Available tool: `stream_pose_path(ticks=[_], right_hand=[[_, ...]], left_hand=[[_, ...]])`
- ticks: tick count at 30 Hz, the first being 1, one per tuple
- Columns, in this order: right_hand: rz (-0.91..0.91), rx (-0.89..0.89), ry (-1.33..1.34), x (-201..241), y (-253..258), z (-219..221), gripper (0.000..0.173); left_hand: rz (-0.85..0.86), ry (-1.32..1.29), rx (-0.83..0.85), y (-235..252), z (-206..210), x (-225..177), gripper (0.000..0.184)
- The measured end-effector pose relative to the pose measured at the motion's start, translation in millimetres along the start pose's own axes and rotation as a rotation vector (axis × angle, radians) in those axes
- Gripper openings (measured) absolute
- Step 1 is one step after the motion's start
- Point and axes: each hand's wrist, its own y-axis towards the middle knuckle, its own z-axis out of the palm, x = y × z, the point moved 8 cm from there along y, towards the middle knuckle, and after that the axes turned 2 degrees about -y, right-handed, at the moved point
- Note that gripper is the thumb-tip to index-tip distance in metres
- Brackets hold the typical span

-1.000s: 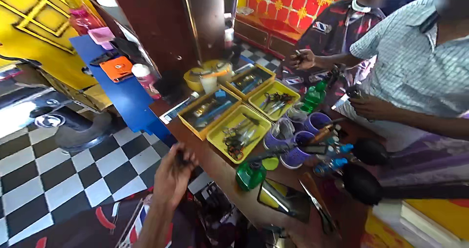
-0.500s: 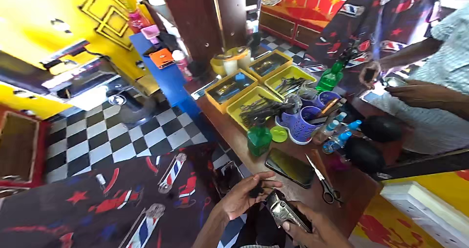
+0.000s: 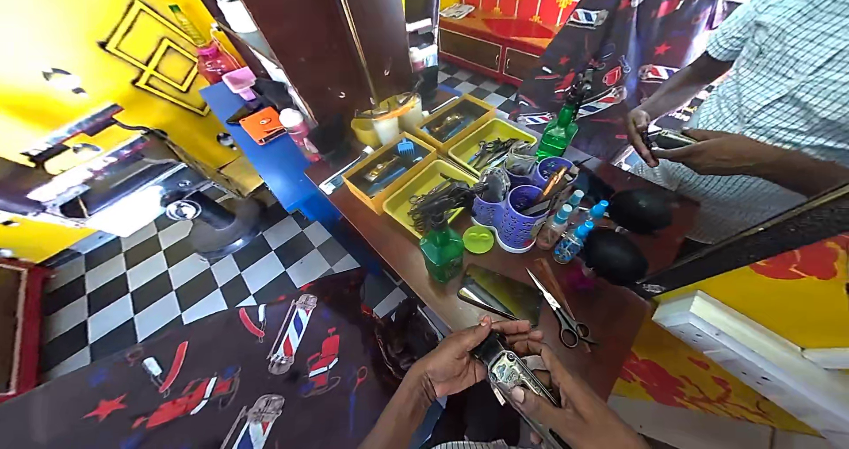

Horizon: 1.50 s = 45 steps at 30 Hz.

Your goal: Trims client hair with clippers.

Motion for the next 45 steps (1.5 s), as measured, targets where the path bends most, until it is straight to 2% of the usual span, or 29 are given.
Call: stream_pose_path(ticks=[2, 7, 10, 12, 15, 17, 19, 21, 23, 26, 32, 35, 38, 40, 43, 45], right_hand=[[-0.013, -0.02, 0.024, 0.1, -1.2, -2.7, 0.072], [-0.079, -0.058, 0.016, -3.9, -7.5, -11.6, 0.074], [-0.113, -0.049, 0.044, -0.3, -17.7, -14.5, 0.071], [-0.141, -0.055, 0.128, -0.1, -29.4, -20.4, 0.064], [-0.199, -0.145, 0.27, -1.4, -55.6, -34.6, 0.053], [-0.217, -0.232, 0.302, -8.4, -70.4, -48.3, 0.056], [-0.212, -0.314, 0.302, -17.3, -76.2, -56.9, 0.057], [-0.21, -0.375, 0.301, -23.0, -76.8, -58.1, 0.058], [-0.204, -0.425, 0.29, -27.3, -80.6, -59.4, 0.059], [-0.224, -0.468, 0.33, -35.4, -81.7, -56.4, 0.062], [-0.221, -0.516, 0.459, -43.2, -76.0, -53.2, 0.055], [-0.257, -0.466, 0.489, -43.2, -73.0, -57.7, 0.052], [-0.275, -0.406, 0.492, -40.1, -73.5, -62.4, 0.056], [-0.288, -0.353, 0.475, -36.5, -73.9, -64.7, 0.055], [-0.325, -0.221, 0.464, -34.7, -69.6, -65.2, 0.056], [-0.341, -0.104, 0.464, -36.2, -60.4, -63.9, 0.057]], left_hand=[[0.009, -0.041, 0.016, 5.6, 4.7, 3.7, 0.069], [-0.07, -0.198, 0.098, 13.9, 18.6, 12.8, 0.095], [-0.125, -0.131, 0.133, 21.5, 26.3, 10.2, 0.105], [-0.096, 0.203, 0.107, 42.3, 19.0, -0.3, 0.097], [0.106, 0.866, -0.151, 93.6, -5.7, -34.6, 0.045], [0.202, 1.296, -0.229, 124.9, -5.8, -55.2, 0.026], [0.139, 1.707, -0.088, 156.1, -2.3, -54.1, 0.02], [0.002, 1.982, 0.088, 182.3, -11.6, -37.6, 0.018], [-0.043, 2.074, 0.21, 198.0, -21.6, -25.0, 0.017], [-0.022, 2.132, 0.302, 205.9, -30.7, -23.9, 0.016], [-0.018, 2.162, 0.362, 209.7, -29.8, -31.2, 0.018], [0.166, 2.179, 0.302, 205.0, -21.5, -39.8, 0.011], [0.398, 2.236, 0.205, 184.9, 3.4, -54.2, 0.014], [0.473, 2.261, 0.087, 165.5, 19.7, -64.3, 0.015], [0.401, 2.194, -0.224, 119.3, 27.1, -76.9, 0.012], [0.318, 2.003, -0.521, 64.2, 22.0, -77.0, 0.017]])
